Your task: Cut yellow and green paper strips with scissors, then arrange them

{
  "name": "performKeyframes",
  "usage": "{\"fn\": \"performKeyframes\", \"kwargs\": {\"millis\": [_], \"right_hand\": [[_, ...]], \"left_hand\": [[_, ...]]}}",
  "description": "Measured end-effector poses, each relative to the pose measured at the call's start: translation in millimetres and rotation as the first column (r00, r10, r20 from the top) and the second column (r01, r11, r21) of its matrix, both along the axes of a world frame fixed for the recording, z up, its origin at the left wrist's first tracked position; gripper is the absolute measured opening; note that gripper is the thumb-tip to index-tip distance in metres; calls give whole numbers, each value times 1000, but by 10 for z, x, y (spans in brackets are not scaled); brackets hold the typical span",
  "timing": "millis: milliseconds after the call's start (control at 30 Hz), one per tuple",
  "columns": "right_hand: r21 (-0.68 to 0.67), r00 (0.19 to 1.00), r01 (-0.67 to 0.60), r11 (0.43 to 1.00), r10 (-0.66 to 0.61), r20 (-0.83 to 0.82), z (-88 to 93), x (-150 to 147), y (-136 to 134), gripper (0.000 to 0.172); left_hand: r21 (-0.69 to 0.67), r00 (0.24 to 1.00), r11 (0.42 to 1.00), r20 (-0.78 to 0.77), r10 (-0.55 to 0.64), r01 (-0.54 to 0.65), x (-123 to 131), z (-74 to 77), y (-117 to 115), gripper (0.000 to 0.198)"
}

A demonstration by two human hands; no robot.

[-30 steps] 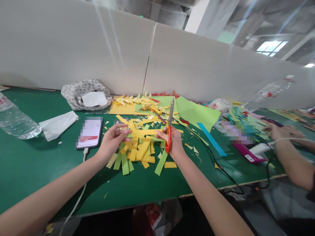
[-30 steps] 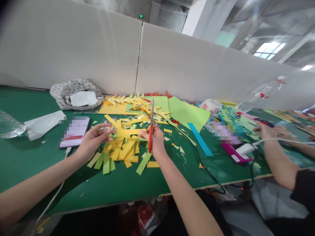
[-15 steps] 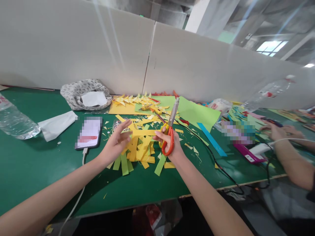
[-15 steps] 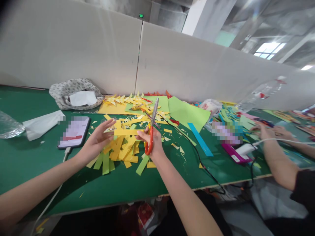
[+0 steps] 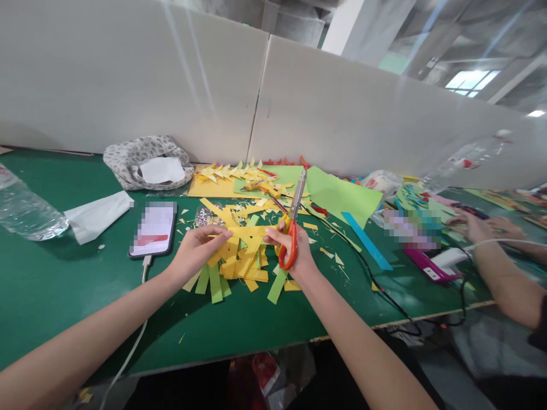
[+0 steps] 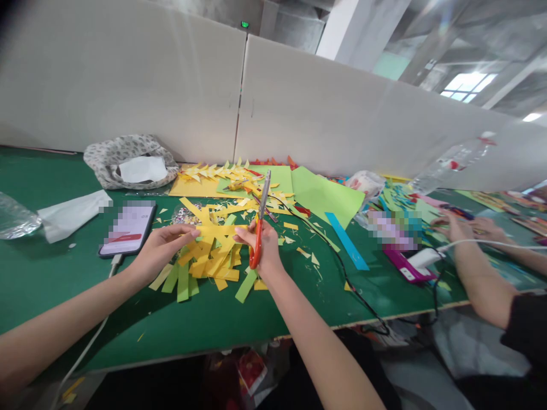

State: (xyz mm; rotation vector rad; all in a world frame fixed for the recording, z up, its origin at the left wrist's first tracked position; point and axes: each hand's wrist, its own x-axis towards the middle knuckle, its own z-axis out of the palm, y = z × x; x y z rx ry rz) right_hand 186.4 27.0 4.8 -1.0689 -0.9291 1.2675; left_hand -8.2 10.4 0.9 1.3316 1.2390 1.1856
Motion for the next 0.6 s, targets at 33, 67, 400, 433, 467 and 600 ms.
{"fn": "performKeyframes", "kwargs": {"millis": [33,67,400,433,467,600], "right_hand": [[-5,1000,4,1000,-4,0,9,-3,-4,38],[-8,1000,7,1000,-7,0,18,-6,-8,38],[-9,999,32,999,-32,-11,36,-2,-2,38],[-2,999,47,999,-47,-10,26,5,8,37],[9,998,62,998,-62,-4,16,12,19,36],[47,995,92,995,-94,34,-21,24,45,35]], "left_hand": [[4,1000,1000,-3,-3,3,-3,-9,5,17],[8,1000,1000,-6,-4,5,-6,-18,8,17],[116,997,993,-80,17,-8,-32,-50,13,20],[133,996,991,-89,23,-11,-33,-53,14,20],[149,995,989,-99,25,-10,-35,-55,16,21],[200,989,980,-148,23,7,-36,-67,24,21]]}}
